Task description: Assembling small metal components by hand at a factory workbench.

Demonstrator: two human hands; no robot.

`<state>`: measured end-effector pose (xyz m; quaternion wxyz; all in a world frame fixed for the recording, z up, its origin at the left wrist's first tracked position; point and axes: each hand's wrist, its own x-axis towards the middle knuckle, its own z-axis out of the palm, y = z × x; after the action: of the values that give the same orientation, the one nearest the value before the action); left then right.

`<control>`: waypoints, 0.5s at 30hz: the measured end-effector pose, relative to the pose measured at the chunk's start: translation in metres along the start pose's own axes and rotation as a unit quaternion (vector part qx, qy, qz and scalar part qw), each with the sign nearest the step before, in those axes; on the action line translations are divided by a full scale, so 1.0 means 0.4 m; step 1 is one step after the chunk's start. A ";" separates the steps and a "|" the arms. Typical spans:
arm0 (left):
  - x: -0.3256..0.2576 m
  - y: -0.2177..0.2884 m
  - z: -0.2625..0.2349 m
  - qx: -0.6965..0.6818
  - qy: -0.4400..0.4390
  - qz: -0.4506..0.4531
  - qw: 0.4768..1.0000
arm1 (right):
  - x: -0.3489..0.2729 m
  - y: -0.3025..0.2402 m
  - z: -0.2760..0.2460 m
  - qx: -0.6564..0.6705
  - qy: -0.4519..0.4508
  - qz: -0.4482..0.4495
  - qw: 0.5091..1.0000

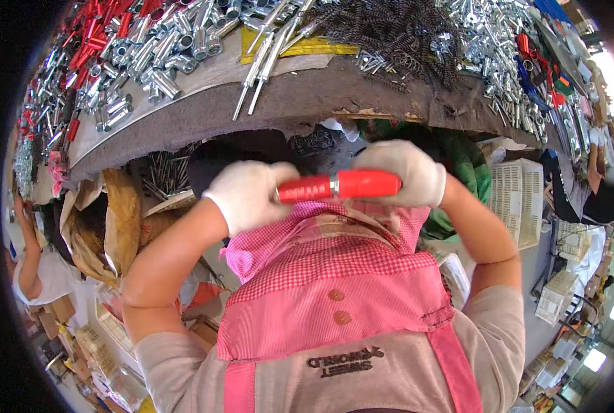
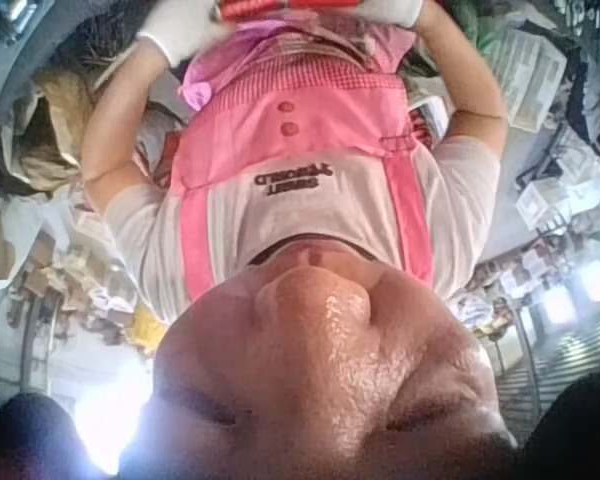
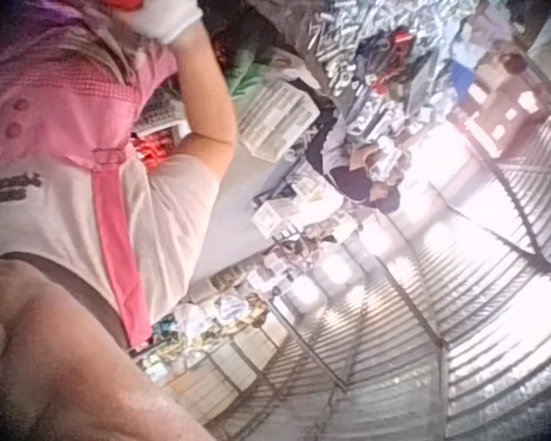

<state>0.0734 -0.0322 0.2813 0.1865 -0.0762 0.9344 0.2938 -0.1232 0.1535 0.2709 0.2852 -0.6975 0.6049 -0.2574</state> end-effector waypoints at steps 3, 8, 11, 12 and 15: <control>0.003 -0.023 0.153 -0.269 -0.169 0.051 0.947 | 0.006 0.001 -0.014 -0.236 -0.005 -0.277 0.931; 0.029 -0.053 0.278 -0.500 -0.347 -0.025 0.793 | 0.003 0.006 0.001 -0.281 -0.021 -0.363 0.888; 0.036 -0.062 0.300 -0.481 -0.318 0.013 0.817 | -0.015 0.023 0.012 -0.218 -0.029 -0.304 0.927; 0.032 -0.056 0.293 -0.451 -0.319 0.006 0.834 | -0.024 0.027 0.022 -0.184 -0.017 -0.284 0.941; 0.028 -0.029 0.244 -0.376 -0.280 0.021 0.883 | -0.043 0.024 0.033 -0.178 -0.044 -0.226 0.957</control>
<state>0.0956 0.0145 0.1967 0.3917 -0.0354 0.6641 0.6358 -0.1229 0.1706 0.2544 0.1171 -0.8663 0.4539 -0.1726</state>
